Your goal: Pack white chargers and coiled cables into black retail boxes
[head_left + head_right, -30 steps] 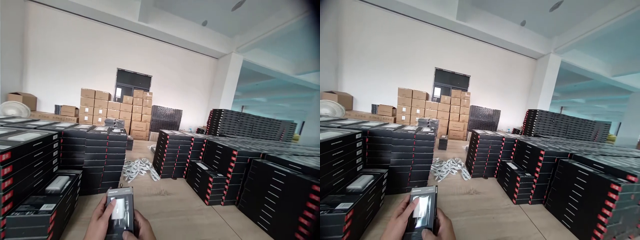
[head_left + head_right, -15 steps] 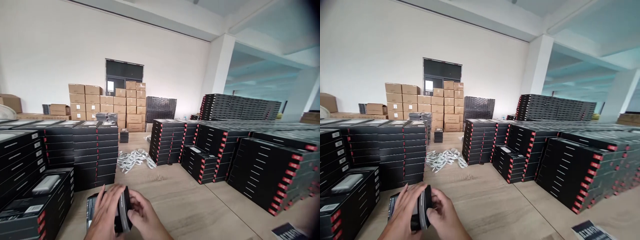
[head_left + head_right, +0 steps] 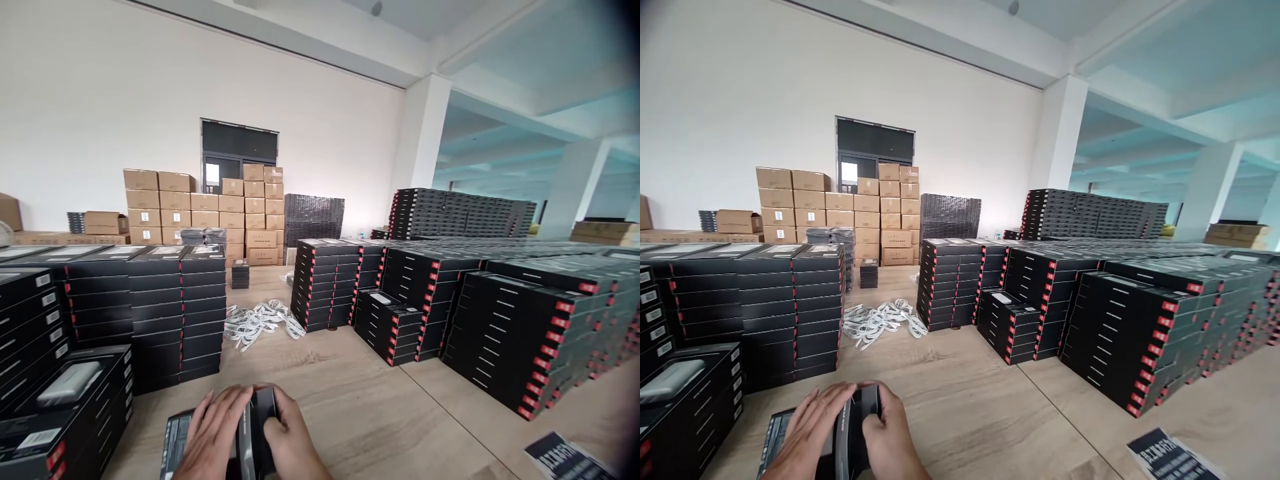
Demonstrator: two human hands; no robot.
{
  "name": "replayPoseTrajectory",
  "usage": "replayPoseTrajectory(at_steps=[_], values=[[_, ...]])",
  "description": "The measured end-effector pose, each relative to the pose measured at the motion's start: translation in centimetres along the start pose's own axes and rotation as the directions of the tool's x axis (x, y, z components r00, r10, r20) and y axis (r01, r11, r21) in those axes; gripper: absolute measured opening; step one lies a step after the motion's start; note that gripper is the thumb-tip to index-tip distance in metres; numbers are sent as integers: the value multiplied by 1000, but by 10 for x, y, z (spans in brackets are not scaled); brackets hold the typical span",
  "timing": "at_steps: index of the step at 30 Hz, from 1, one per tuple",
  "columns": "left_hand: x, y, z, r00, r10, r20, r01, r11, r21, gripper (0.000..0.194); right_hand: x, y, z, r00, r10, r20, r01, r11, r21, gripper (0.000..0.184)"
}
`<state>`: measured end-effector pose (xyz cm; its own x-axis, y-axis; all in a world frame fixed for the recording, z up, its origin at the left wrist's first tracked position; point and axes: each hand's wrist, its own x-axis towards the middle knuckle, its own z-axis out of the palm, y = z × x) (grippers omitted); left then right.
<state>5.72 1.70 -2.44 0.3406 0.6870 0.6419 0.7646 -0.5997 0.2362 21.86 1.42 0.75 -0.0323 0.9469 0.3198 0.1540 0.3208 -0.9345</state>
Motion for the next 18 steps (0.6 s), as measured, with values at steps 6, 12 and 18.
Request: replayPoseTrajectory(at_steps=[6,12,18], values=[[2,5,-3,984,-130,-126,146,980,134,99,4,0,-9,933,-359,33,349,875,-337,32],[5,10,-2,984,-32,-174,59,987,152,94,7,4,-1,991,-84,100,106,966,-235,14],[9,9,-12,981,-131,-146,154,975,162,91,24,-5,-34,996,55,-64,-32,950,312,26]])
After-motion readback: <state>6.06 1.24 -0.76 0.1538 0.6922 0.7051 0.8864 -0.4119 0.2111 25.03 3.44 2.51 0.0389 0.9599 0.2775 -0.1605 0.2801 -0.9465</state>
